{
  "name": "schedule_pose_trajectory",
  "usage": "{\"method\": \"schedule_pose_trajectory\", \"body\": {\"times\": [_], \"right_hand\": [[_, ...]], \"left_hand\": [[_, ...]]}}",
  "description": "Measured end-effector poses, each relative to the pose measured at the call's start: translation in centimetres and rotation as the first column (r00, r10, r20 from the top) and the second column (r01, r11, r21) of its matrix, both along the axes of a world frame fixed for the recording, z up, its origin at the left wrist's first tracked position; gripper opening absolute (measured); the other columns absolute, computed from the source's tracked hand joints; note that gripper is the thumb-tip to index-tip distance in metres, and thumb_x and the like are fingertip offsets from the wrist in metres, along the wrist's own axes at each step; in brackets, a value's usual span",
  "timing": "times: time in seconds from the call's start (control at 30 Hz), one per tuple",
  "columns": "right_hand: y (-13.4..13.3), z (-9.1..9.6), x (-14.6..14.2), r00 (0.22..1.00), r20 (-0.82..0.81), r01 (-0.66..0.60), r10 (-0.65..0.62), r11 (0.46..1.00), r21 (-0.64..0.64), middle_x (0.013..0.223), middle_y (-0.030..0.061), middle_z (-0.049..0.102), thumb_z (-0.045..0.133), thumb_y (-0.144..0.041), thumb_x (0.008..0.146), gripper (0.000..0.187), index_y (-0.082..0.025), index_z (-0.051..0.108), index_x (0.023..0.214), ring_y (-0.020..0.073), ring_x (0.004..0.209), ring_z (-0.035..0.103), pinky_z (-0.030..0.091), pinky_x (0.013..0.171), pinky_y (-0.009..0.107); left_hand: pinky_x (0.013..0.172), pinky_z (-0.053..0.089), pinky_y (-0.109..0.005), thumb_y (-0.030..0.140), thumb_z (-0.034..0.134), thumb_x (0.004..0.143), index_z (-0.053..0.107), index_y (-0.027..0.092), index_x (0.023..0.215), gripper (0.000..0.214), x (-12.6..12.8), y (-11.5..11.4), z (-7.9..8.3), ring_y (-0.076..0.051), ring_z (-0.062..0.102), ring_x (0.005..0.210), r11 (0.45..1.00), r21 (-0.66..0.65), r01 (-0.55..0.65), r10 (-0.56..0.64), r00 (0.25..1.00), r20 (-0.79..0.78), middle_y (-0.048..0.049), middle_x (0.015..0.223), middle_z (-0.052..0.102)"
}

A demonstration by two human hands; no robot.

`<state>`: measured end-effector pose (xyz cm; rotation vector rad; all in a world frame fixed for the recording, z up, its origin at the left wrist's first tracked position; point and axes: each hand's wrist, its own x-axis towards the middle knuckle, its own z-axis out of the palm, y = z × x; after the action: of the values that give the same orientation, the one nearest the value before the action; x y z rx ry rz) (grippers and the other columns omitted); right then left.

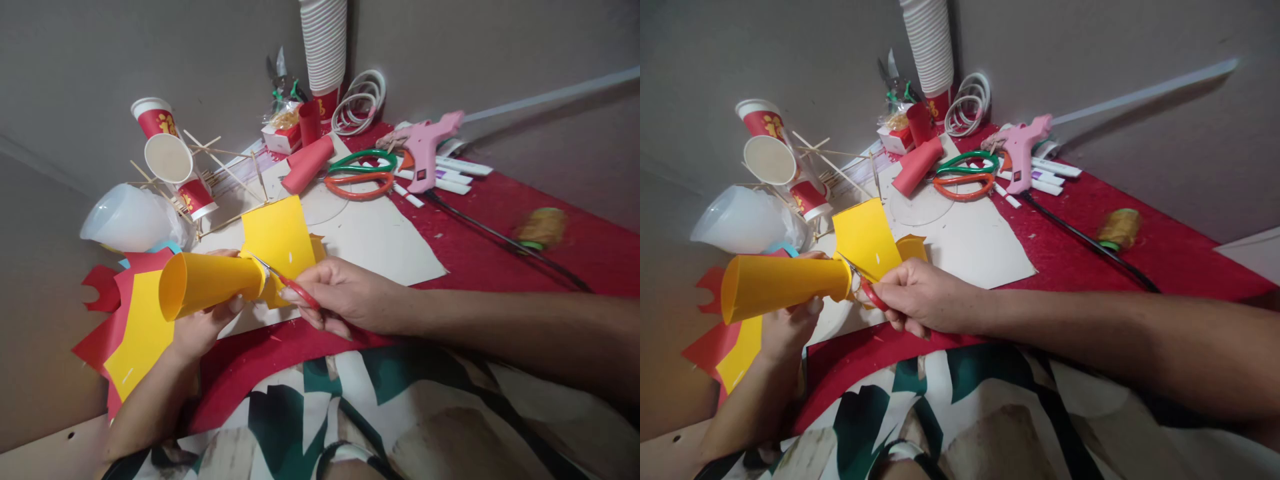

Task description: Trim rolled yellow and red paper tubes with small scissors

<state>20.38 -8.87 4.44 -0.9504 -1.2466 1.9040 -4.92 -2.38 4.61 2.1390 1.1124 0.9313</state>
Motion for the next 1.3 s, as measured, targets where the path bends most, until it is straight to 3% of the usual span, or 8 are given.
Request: {"method": "schedule_pose_trajectory", "body": {"times": [0.43, 0.6, 0.77, 0.93, 1.0, 1.13, 1.23, 1.3], "right_hand": [[0.1, -0.2, 0.1, 0.999, 0.015, -0.031, 0.031, 0.999, 0.012, 0.039, -0.0061, 0.045, 0.048, -0.039, 0.094, 0.045, -0.016, 0.051, 0.056, 0.0038, 0.034, 0.039, 0.032, 0.038, 0.014], [0.0, 0.0, 0.4, 0.999, -0.029, -0.015, 0.017, 0.999, 0.043, 0.037, -0.0081, 0.039, 0.063, -0.054, 0.082, 0.052, -0.017, 0.046, 0.050, 0.0023, 0.031, 0.033, 0.023, 0.033, 0.014], [0.1, 0.0, 0.2, 0.999, -0.027, -0.030, 0.030, 0.999, 0.013, 0.040, -0.0071, 0.044, 0.065, -0.060, 0.077, 0.054, -0.016, 0.048, 0.051, 0.0019, 0.032, 0.036, 0.026, 0.034, 0.014], [0.1, -0.1, 0.2, 0.997, -0.036, -0.067, 0.066, 0.998, -0.021, 0.039, -0.0072, 0.044, 0.063, -0.060, 0.079, 0.052, -0.016, 0.050, 0.053, 0.0031, 0.032, 0.037, 0.027, 0.034, 0.015], [0.1, 0.1, 0.3, 0.998, -0.013, -0.053, 0.053, 0.999, 0.002, 0.037, -0.0076, 0.042, 0.064, -0.058, 0.080, 0.053, -0.016, 0.049, 0.051, 0.0023, 0.031, 0.035, 0.025, 0.033, 0.014], [0.1, 0.5, 0.8, 1.000, -0.026, 0.014, -0.012, 0.998, 0.056, 0.038, -0.0078, 0.042, 0.066, -0.052, 0.082, 0.052, -0.016, 0.047, 0.050, 0.0011, 0.030, 0.032, 0.023, 0.032, 0.014], [0.3, 0.9, 1.4, 0.973, -0.138, 0.201, -0.186, 0.973, 0.109, 0.045, -0.0060, 0.048, 0.070, -0.052, 0.081, 0.051, -0.016, 0.048, 0.052, 0.0007, 0.032, 0.036, 0.023, 0.033, 0.015], [0.4, 1.2, 2.1, 0.918, -0.232, 0.359, -0.320, 0.922, 0.148, 0.050, -0.0048, 0.052, 0.073, -0.055, 0.077, 0.051, -0.015, 0.050, 0.054, 0.0012, 0.033, 0.040, 0.024, 0.033, 0.016]], "left_hand": [[0.097, 0.052, -0.041, 0.051, 0.074, 0.075, 0.061, 0.023, 0.122, 0.055, -0.1, 0.2, 0.3, -0.028, 0.060, 0.111, 0.993, -0.006, 0.120, -0.120, 0.992, 0.037, -0.0106, 0.122, 0.062], [0.078, 0.058, -0.034, 0.047, 0.076, 0.074, 0.062, 0.022, 0.121, 0.055, 0.6, 0.2, 0.8, -0.024, 0.065, 0.093, 0.956, -0.216, 0.199, -0.143, 0.958, 0.250, -0.0111, 0.115, 0.064], [0.052, 0.048, -0.025, 0.045, 0.076, 0.072, 0.067, 0.019, 0.115, 0.052, 1.3, 0.4, 1.5, -0.011, 0.056, 0.060, 0.903, -0.308, 0.300, -0.153, 0.893, 0.423, -0.0087, 0.107, 0.065], [0.044, 0.041, -0.024, 0.046, 0.076, 0.070, 0.068, 0.018, 0.114, 0.054, 1.1, 0.5, 1.5, -0.011, 0.055, 0.058, 0.883, -0.331, 0.332, -0.184, 0.895, 0.407, -0.0100, 0.110, 0.064], [0.050, 0.047, -0.026, 0.046, 0.077, 0.069, 0.068, 0.018, 0.113, 0.053, 1.2, 0.4, 1.6, -0.013, 0.057, 0.064, 0.881, -0.337, 0.332, -0.177, 0.892, 0.416, -0.0098, 0.110, 0.063], [0.070, 0.055, -0.033, 0.044, 0.079, 0.067, 0.070, 0.020, 0.109, 0.049, 1.6, 0.7, 1.9, -0.021, 0.062, 0.083, 0.877, -0.353, 0.326, -0.130, 0.868, 0.480, -0.0090, 0.105, 0.064], [0.073, 0.054, -0.032, 0.041, 0.080, 0.066, 0.071, 0.019, 0.107, 0.047, 1.6, 1.8, 1.9, -0.020, 0.063, 0.081, 0.917, -0.324, 0.233, -0.051, 0.875, 0.482, -0.0082, 0.101, 0.067], [0.076, 0.054, -0.032, 0.036, 0.082, 0.066, 0.072, 0.019, 0.103, 0.042, 1.3, 2.9, 1.5, -0.019, 0.064, 0.081, 0.941, -0.307, 0.140, 0.012, 0.896, 0.445, -0.0075, 0.099, 0.070]]}}
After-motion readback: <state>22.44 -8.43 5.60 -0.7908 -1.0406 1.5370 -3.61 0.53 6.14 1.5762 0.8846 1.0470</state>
